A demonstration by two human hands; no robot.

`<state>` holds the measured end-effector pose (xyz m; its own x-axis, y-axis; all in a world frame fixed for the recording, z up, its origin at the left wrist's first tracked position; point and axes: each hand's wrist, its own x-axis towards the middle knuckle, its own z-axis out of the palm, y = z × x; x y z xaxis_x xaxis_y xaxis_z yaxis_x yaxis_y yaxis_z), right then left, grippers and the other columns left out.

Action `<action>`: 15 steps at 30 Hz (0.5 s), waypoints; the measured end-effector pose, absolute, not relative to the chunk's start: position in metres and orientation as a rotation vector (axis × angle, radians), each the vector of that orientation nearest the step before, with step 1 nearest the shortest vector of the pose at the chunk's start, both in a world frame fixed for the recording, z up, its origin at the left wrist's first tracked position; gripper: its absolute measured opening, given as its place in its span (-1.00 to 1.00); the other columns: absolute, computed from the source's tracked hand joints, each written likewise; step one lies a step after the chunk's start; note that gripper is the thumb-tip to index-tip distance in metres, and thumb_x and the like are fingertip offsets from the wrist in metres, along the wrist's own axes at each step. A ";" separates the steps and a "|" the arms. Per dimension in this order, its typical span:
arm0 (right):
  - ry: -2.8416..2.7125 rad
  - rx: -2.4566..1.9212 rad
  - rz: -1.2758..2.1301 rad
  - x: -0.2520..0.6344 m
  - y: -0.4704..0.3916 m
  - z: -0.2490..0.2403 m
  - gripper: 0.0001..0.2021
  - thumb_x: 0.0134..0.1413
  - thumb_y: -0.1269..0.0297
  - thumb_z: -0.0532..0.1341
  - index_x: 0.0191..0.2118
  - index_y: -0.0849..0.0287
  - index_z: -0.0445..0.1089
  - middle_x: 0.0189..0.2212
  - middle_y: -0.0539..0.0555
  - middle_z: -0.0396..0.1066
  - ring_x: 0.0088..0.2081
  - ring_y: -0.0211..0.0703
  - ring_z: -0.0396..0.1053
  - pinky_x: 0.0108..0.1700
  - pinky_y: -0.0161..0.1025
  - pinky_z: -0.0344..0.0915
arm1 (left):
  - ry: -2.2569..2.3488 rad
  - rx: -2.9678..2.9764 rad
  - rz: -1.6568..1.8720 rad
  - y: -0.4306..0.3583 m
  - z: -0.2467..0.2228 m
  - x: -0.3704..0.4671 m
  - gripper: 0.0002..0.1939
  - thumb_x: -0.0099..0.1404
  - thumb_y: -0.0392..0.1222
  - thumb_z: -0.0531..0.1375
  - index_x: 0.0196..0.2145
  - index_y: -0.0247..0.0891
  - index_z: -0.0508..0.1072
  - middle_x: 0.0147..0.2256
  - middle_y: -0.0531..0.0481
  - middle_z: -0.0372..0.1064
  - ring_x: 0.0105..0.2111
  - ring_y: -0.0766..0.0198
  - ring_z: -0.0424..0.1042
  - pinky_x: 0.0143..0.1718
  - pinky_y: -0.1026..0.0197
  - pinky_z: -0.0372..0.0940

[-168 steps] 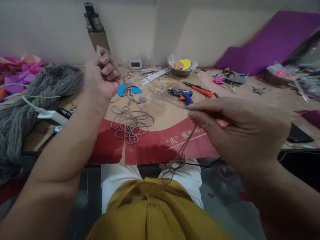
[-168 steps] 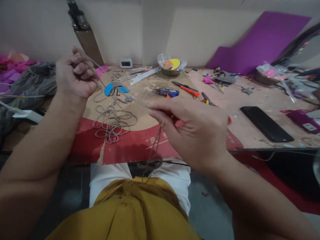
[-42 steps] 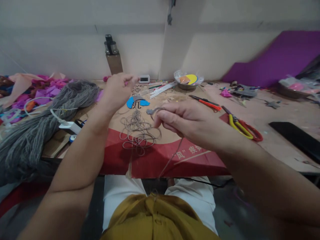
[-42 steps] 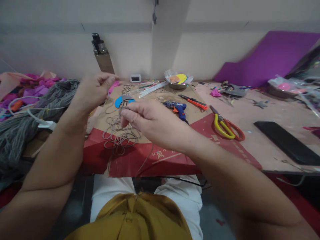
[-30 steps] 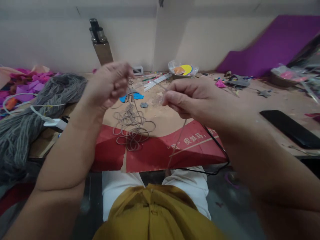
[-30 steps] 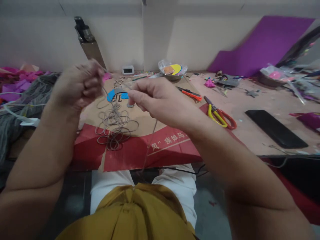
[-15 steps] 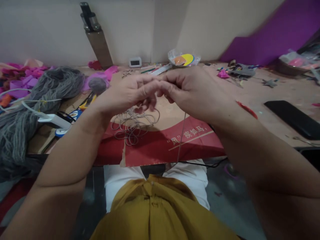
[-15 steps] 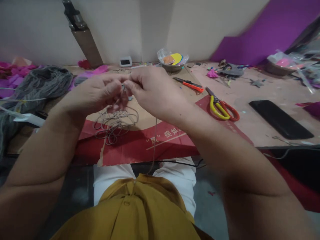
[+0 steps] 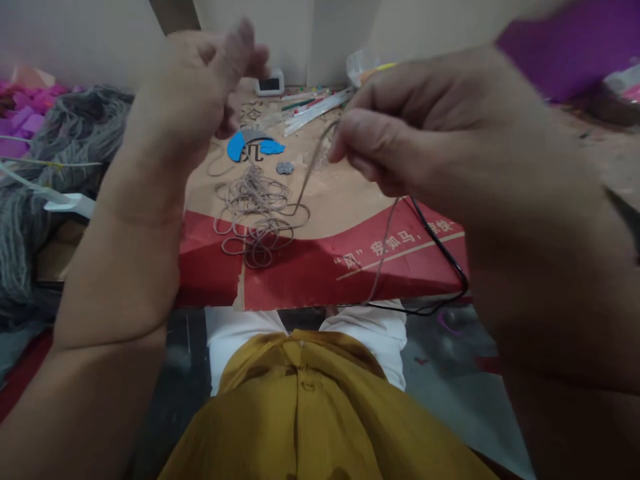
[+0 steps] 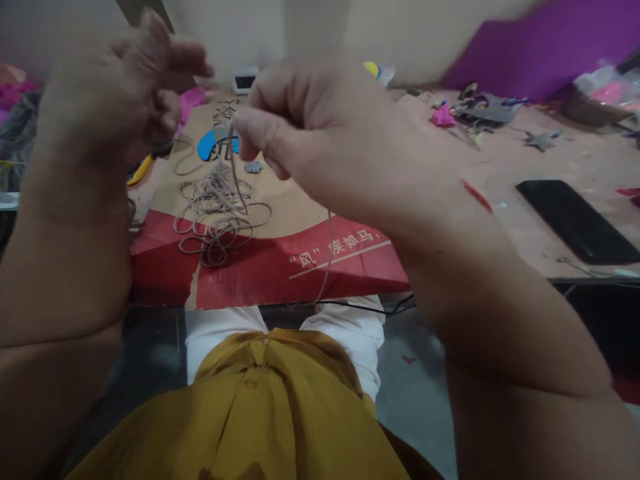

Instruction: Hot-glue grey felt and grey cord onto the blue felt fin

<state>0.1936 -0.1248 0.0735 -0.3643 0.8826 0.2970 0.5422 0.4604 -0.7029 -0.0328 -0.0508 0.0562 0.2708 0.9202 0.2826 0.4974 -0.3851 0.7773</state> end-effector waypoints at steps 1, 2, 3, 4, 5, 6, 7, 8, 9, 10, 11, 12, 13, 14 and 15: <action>-2.077 -1.209 0.634 0.190 -0.122 0.071 -0.78 0.24 0.13 0.15 -0.33 0.07 0.48 -0.59 -0.02 0.23 -0.56 -0.35 0.14 -0.56 -0.27 0.02 | 1.064 2.000 1.006 -0.058 0.057 -0.025 -0.34 0.40 0.28 -0.14 0.10 -0.29 0.36 0.03 -0.04 0.35 -0.46 0.51 0.19 -0.48 0.35 0.07; -2.089 -1.236 0.600 0.188 -0.120 0.069 -0.77 0.25 0.13 0.15 -0.34 0.09 0.47 -0.60 -0.02 0.21 -0.56 -0.34 0.13 -0.55 -0.27 0.01 | 0.913 1.983 0.942 -0.064 0.058 -0.018 -0.35 0.43 0.24 -0.18 0.11 -0.30 0.37 0.00 -0.07 0.37 -0.51 0.54 0.22 -0.54 0.37 0.05; -2.090 -1.253 0.561 0.186 -0.119 0.068 -0.77 0.25 0.13 0.15 -0.36 0.09 0.46 -0.60 -0.02 0.20 -0.56 -0.34 0.12 -0.55 -0.26 0.00 | 0.801 1.970 0.811 -0.069 0.060 -0.014 -0.36 0.42 0.24 -0.15 0.06 -0.32 0.40 -0.13 -0.07 0.41 -0.57 0.55 0.21 -0.61 0.39 0.01; -2.090 -1.252 0.531 0.185 -0.119 0.067 -0.77 0.25 0.15 0.15 -0.39 0.08 0.44 -0.59 -0.02 0.21 -0.56 -0.33 0.11 -0.54 -0.25 0.01 | 0.740 1.963 0.659 -0.072 0.062 -0.013 -0.41 0.41 0.22 -0.07 -0.03 -0.34 0.45 -0.32 -0.03 0.42 -0.62 0.54 0.20 -0.64 0.40 0.01; -2.088 -1.227 0.523 0.186 -0.119 0.068 -0.77 0.24 0.17 0.14 -0.41 0.07 0.43 -0.59 -0.02 0.21 -0.56 -0.32 0.11 -0.53 -0.25 0.02 | 0.712 1.961 0.561 -0.075 0.065 -0.015 -0.48 0.38 0.19 0.03 -0.12 -0.35 0.50 -0.49 0.02 0.34 -0.65 0.53 0.17 -0.67 0.41 0.00; -2.095 -1.175 0.547 0.187 -0.122 0.069 -0.78 0.24 0.20 0.14 -0.42 0.05 0.43 -0.58 -0.03 0.23 -0.55 -0.31 0.13 -0.53 -0.26 0.05 | 0.697 1.962 0.474 -0.076 0.068 -0.020 -0.53 0.34 0.16 0.12 -0.21 -0.35 0.53 -0.61 0.07 0.24 -0.68 0.52 0.15 -0.70 0.41 -0.02; -2.129 -1.093 0.628 0.189 -0.125 0.071 -0.79 0.24 0.23 0.14 -0.41 0.05 0.43 -0.57 -0.03 0.25 -0.53 -0.32 0.15 -0.51 -0.28 0.09 | 0.684 1.968 0.419 -0.076 0.071 -0.026 -0.57 0.29 0.14 0.19 -0.27 -0.35 0.55 -0.66 0.09 0.20 -0.70 0.51 0.13 -0.72 0.41 -0.04; -2.199 -0.978 0.769 0.192 -0.128 0.074 -0.81 0.24 0.27 0.15 -0.40 0.05 0.43 -0.55 -0.04 0.27 -0.51 -0.33 0.19 -0.49 -0.31 0.14 | 0.662 1.975 0.397 -0.075 0.074 -0.034 -0.57 0.25 0.14 0.23 -0.27 -0.35 0.57 -0.65 0.07 0.26 -0.71 0.51 0.13 -0.74 0.40 -0.06; -2.303 -0.841 0.954 0.195 -0.132 0.077 -0.82 0.23 0.32 0.16 -0.40 0.07 0.43 -0.53 -0.05 0.31 -0.48 -0.35 0.24 -0.44 -0.36 0.20 | 0.638 1.982 0.379 -0.073 0.076 -0.043 -0.51 0.22 0.19 0.24 -0.23 -0.35 0.58 -0.59 0.01 0.37 -0.73 0.51 0.11 -0.76 0.38 -0.08; -2.430 -0.688 1.177 0.197 -0.136 0.080 -0.83 0.23 0.37 0.17 -0.39 0.10 0.44 -0.50 -0.06 0.36 -0.44 -0.37 0.30 -0.38 -0.41 0.25 | 0.609 1.994 0.407 -0.069 0.077 -0.052 -0.44 0.19 0.24 0.23 -0.16 -0.36 0.57 -0.46 -0.06 0.48 -0.73 0.53 0.09 -0.77 0.36 -0.08; -2.553 -0.541 1.387 0.199 -0.139 0.082 -0.84 0.22 0.42 0.17 -0.37 0.12 0.45 -0.46 -0.07 0.40 -0.40 -0.39 0.35 -0.32 -0.44 0.29 | 0.628 2.016 0.543 -0.064 0.078 -0.059 -0.42 0.21 0.24 0.21 -0.10 -0.35 0.55 -0.34 -0.11 0.53 -0.71 0.55 0.07 -0.77 0.34 -0.09; -2.652 -0.456 1.533 0.199 -0.140 0.082 -0.83 0.22 0.45 0.17 -0.34 0.12 0.48 -0.42 -0.07 0.44 -0.37 -0.40 0.39 -0.27 -0.46 0.30 | 0.672 2.006 0.765 -0.057 0.077 -0.066 -0.47 0.28 0.20 0.17 -0.11 -0.35 0.55 -0.31 -0.10 0.53 -0.71 0.56 0.03 -0.77 0.33 -0.15; -2.718 -0.446 1.583 0.198 -0.141 0.080 -0.82 0.22 0.45 0.16 -0.30 0.11 0.50 -0.38 -0.07 0.47 -0.33 -0.39 0.42 -0.23 -0.44 0.31 | 0.756 1.951 0.986 -0.049 0.075 -0.070 -0.52 0.35 0.16 0.10 -0.15 -0.34 0.54 -0.33 -0.06 0.52 -0.69 0.55 0.05 -0.75 0.32 -0.15; -2.751 -0.518 1.520 0.195 -0.139 0.076 -0.82 0.23 0.42 0.16 -0.23 0.08 0.51 -0.32 -0.05 0.49 -0.27 -0.35 0.44 -0.19 -0.41 0.32 | 0.814 1.901 1.111 -0.040 0.072 -0.074 -0.59 0.37 0.09 0.10 -0.20 -0.32 0.53 -0.36 -0.02 0.51 -0.68 0.54 0.06 -0.75 0.32 -0.19; -2.748 -0.652 1.358 0.190 -0.136 0.069 -0.82 0.24 0.36 0.15 -0.16 0.06 0.51 -0.26 -0.03 0.49 -0.21 -0.29 0.44 -0.14 -0.35 0.33 | 0.897 1.838 1.176 -0.030 0.068 -0.076 -0.68 0.35 0.02 0.15 -0.27 -0.32 0.51 -0.43 0.03 0.47 -0.69 0.55 0.03 -0.75 0.32 -0.21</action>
<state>0.1901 -0.1360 0.0688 -0.9135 0.3681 -0.1734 0.3614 0.5381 -0.7615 -0.0761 -0.0297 0.0678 0.3283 0.8577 0.3957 0.1549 -0.4622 0.8732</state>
